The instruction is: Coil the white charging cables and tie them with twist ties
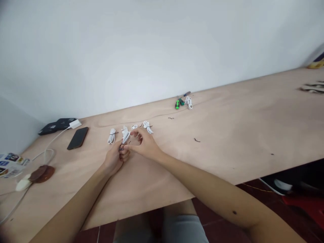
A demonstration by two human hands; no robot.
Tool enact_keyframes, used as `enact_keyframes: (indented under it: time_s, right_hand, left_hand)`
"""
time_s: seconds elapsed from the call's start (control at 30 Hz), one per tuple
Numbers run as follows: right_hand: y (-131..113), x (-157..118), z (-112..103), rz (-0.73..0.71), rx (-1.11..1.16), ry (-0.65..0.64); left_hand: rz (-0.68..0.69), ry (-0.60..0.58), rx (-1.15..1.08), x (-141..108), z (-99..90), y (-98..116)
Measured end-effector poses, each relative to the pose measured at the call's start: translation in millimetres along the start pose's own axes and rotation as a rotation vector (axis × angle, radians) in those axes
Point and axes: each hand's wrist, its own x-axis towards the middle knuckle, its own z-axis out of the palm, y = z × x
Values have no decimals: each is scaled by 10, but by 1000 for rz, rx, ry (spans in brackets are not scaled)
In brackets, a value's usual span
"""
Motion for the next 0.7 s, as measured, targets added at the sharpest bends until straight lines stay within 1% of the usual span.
enact_keyframes:
  time_s: [0.03, 0.1, 0.2, 0.27, 0.5, 0.53, 0.6, 0.7]
  right_hand:
    - [-4, 11, -6, -16, -15, 0]
    - [-11, 26, -14, -20, -31, -41]
    - [-23, 30, -25, 16, -51, -104]
    - [-29, 23, -34, 21, -41, -130]
    - [-43, 20, -67, -29, 16, -216]
    - [-50, 25, -79, -36, 3, -217]
    - [-69, 40, -113, -44, -46, -212]
    - [-87, 66, -175, -70, -108, -197]
  left_hand:
    - [1, -9, 12, -2, 1, -1]
    - [2, -25, 28, -7, 8, 0]
    - [-13, -37, 35, -12, 15, 7]
    - [-26, -38, 34, -10, 9, 14]
    - [-39, -33, 67, 13, -36, -15]
    - [-17, -29, 88, 11, -32, -21]
    - [82, -20, 193, -1, -16, -16]
    - [279, -14, 472, -27, 9, 34]
